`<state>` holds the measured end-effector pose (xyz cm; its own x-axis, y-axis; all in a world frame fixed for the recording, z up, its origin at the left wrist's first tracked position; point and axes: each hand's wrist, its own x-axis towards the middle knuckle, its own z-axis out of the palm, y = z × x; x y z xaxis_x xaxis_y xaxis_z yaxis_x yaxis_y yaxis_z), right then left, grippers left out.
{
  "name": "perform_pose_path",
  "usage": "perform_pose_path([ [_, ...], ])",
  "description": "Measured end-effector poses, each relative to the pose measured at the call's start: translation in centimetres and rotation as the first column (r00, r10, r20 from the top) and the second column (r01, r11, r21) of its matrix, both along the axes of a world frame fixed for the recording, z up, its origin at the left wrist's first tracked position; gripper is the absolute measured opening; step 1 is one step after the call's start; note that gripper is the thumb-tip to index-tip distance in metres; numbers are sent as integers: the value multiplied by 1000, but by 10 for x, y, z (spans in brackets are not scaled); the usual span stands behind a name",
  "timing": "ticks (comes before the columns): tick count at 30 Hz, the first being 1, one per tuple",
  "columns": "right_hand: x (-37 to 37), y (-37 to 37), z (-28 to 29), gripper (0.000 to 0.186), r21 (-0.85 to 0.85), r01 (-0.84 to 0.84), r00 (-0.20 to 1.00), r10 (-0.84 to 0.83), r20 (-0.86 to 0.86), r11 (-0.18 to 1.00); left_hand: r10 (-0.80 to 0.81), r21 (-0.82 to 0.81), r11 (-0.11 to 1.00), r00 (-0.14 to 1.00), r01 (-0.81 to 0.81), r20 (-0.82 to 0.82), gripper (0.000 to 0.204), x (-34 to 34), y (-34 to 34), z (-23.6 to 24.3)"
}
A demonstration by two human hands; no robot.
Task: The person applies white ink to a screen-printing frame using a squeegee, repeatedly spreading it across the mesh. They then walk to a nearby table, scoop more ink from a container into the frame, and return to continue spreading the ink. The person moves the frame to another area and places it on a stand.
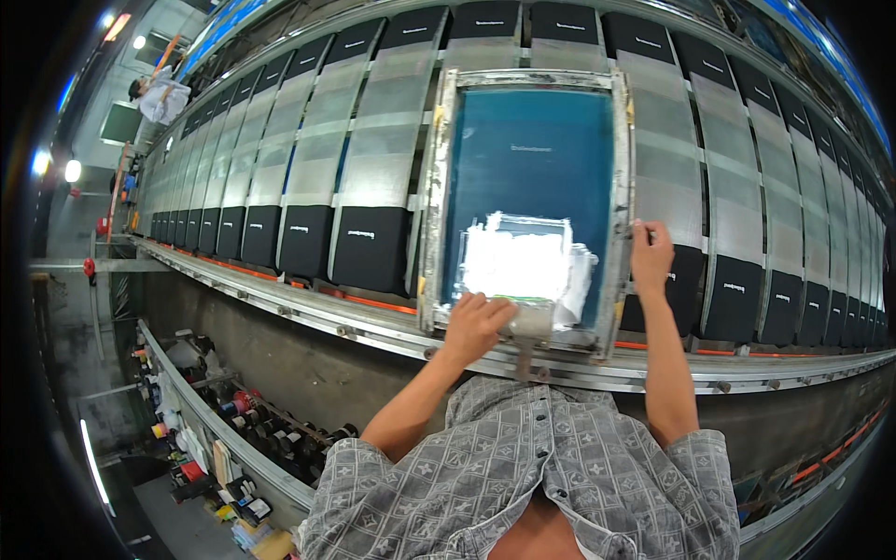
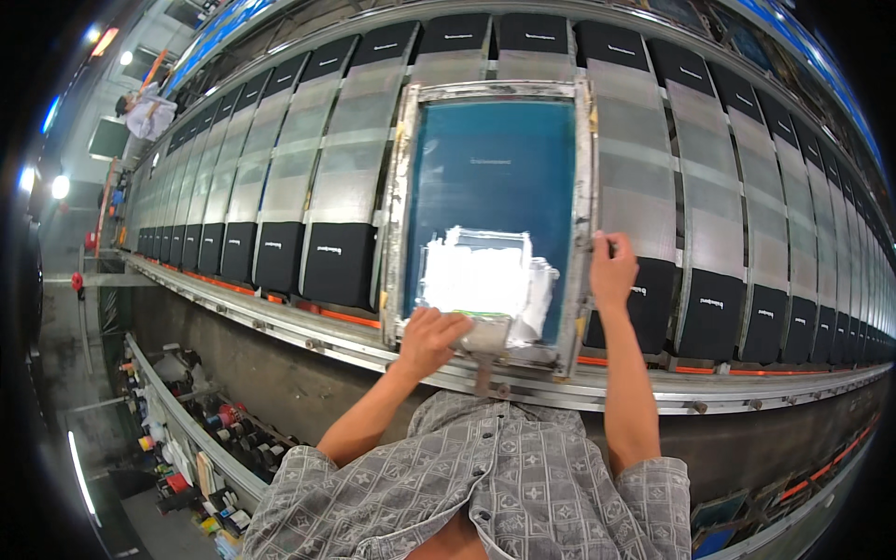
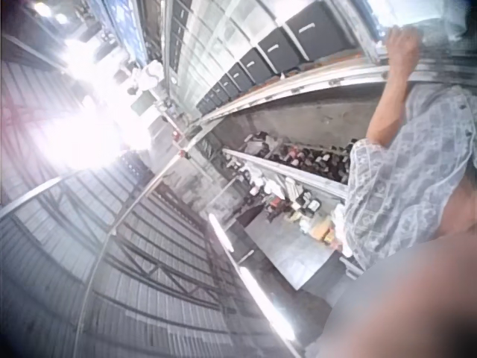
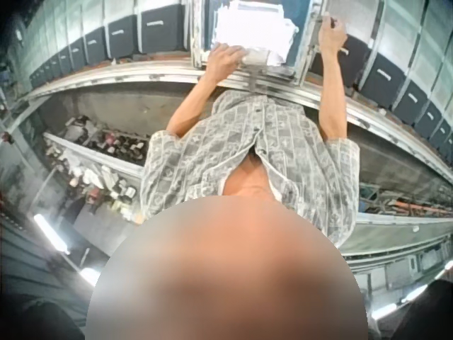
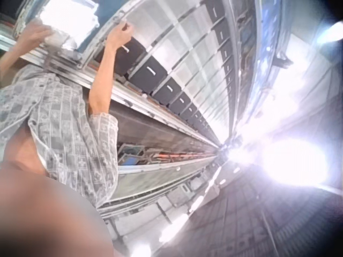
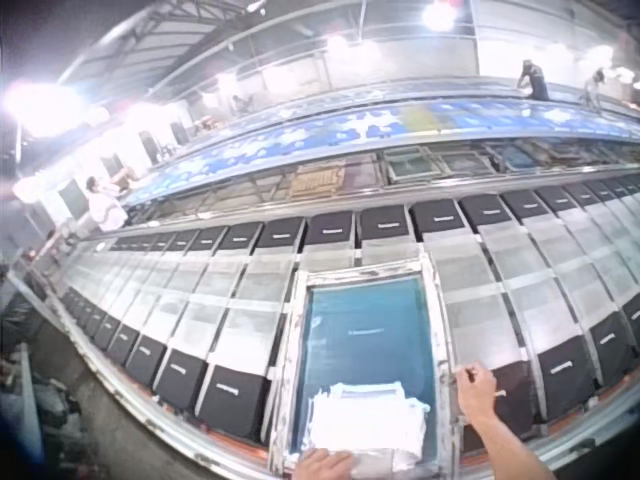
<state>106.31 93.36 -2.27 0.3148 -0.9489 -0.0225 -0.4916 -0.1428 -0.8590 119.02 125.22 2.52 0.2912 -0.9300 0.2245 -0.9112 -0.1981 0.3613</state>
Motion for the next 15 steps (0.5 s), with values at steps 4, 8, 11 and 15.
perform_pose_path([
  [4,62,69,-26,26,-120,-17,999,22,38,993,32,98,995,999,-32,-6,40,85,51,3],
  [8,97,104,-19,26,-61,10,993,-3,116,998,31,121,992,999,-26,-39,38,121,75,7],
  [11,103,106,-24,26,-47,32,992,-26,124,998,34,133,991,998,-26,-53,35,127,75,6],
  [15,110,106,-32,26,-6,-1,999,1,37,1000,11,159,987,997,1,-74,26,125,84,-2],
])
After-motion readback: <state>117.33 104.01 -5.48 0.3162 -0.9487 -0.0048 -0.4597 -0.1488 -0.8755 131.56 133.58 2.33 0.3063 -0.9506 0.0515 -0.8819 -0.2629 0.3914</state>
